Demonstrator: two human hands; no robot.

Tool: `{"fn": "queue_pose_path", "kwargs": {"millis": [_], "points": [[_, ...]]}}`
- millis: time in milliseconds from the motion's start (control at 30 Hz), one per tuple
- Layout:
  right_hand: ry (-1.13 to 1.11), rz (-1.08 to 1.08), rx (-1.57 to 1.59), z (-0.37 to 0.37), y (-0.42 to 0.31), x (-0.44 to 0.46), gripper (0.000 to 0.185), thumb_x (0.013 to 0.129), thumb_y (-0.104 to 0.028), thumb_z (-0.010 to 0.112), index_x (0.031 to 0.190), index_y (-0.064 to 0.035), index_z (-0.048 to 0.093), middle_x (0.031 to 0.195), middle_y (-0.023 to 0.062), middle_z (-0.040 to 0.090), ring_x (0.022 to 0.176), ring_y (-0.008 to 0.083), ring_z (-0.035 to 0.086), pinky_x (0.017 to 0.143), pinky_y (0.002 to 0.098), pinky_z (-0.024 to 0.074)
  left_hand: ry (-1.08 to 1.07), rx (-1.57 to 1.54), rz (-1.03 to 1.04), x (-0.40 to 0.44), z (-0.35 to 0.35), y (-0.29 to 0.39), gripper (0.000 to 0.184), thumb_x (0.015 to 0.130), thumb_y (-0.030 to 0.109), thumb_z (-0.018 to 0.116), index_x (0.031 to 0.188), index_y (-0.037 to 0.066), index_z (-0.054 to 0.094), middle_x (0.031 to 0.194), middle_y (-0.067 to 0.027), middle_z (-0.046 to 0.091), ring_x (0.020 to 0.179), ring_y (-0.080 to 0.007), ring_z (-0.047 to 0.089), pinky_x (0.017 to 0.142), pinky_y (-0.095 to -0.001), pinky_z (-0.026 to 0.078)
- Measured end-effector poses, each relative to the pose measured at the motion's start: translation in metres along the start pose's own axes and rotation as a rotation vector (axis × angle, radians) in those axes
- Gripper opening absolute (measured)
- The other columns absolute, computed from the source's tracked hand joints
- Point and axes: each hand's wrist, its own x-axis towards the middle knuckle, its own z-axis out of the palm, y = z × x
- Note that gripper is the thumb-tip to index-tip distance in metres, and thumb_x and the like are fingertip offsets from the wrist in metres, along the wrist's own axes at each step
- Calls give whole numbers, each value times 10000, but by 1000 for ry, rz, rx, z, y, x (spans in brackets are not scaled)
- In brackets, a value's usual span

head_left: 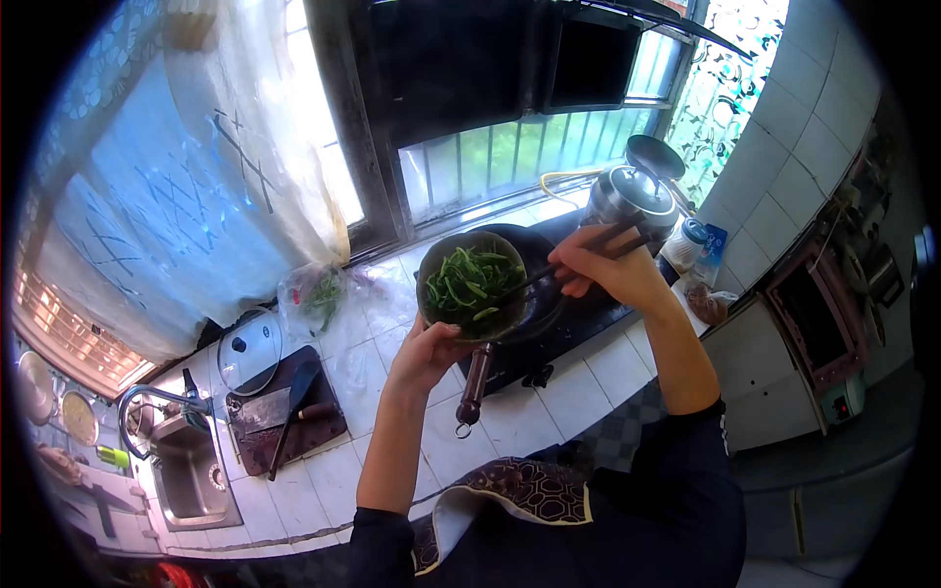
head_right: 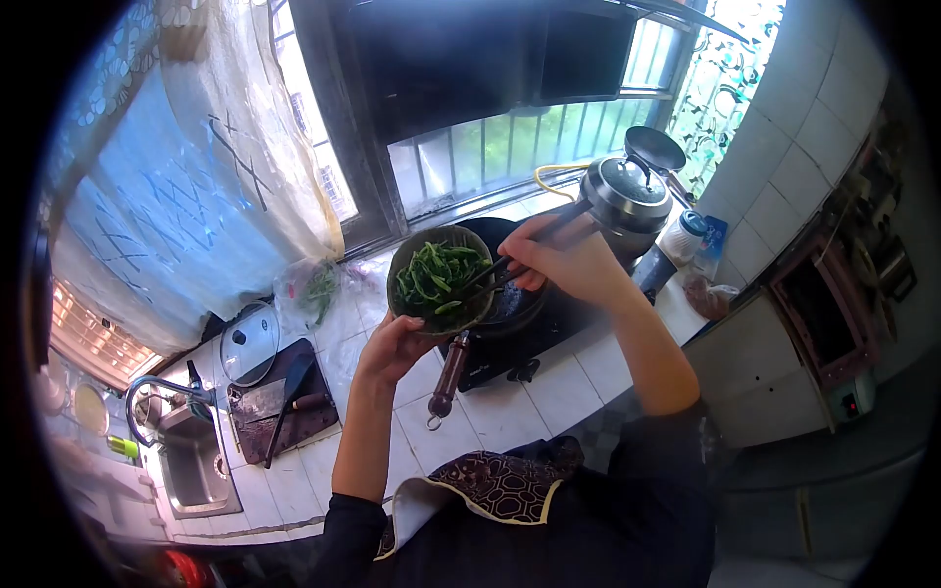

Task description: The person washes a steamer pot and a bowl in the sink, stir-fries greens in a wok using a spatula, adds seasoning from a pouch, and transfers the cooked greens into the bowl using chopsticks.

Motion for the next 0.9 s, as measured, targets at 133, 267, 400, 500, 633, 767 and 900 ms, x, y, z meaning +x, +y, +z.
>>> {"fn": "queue_pose_path", "kwargs": {"millis": [133,267,400,500,633,767,900], "points": [[159,29,84,-29,-3,-1,203,806,-188,617,808,15,634,663,97,616,489,127,579,431,208,463,-1,-37,16,-6,-1,-3,697,719,-29,513,1336,119,225,1228,-145,433,1054,-319,535,868,-478,484],[247,44,235,-36,7,4,194,816,-174,596,823,19,623,699,98,620,522,136,583,430,222,462,58,74,86,-5,-10,-7,657,704,-41,570,1295,83,310,1214,-133,471,1091,-295,515,900,-476,457],[301,-8,349,-23,27,20,205,826,-180,587,833,22,623,689,94,618,520,140,583,430,227,463,69,107,177,3,-17,-11,689,677,-12,630,1284,73,316,1204,-128,478,1073,-281,528,861,-466,487],[197,49,271,-11,41,38,225,835,-194,580,841,27,623,687,94,618,522,141,584,442,229,474,156,93,169,11,-25,-14,739,651,-2,660,1287,62,290,1188,-125,482,1062,-278,530,829,-446,507],[104,71,223,-8,49,67,259,849,-222,572,865,31,622,702,98,620,537,144,596,472,219,487,185,71,164,19,-41,-14,697,655,13,651,1270,44,325,1192,-132,488,1061,-287,537,844,-446,502],[217,6,292,-30,74,99,283,860,-269,570,911,4,625,748,90,624,562,143,605,482,223,493,252,-55,188,6,-81,-21,683,635,-32,640,1251,5,347,1179,-140,504,1064,-291,530,884,-433,470],[185,320,0,-38,156,108,218,856,-218,573,869,-10,640,711,77,611,542,132,597,475,216,491,362,-93,249,-27,-104,-17,641,650,-6,666,1228,-21,388,1160,-138,530,1049,-272,548,895,-396,467]]}}
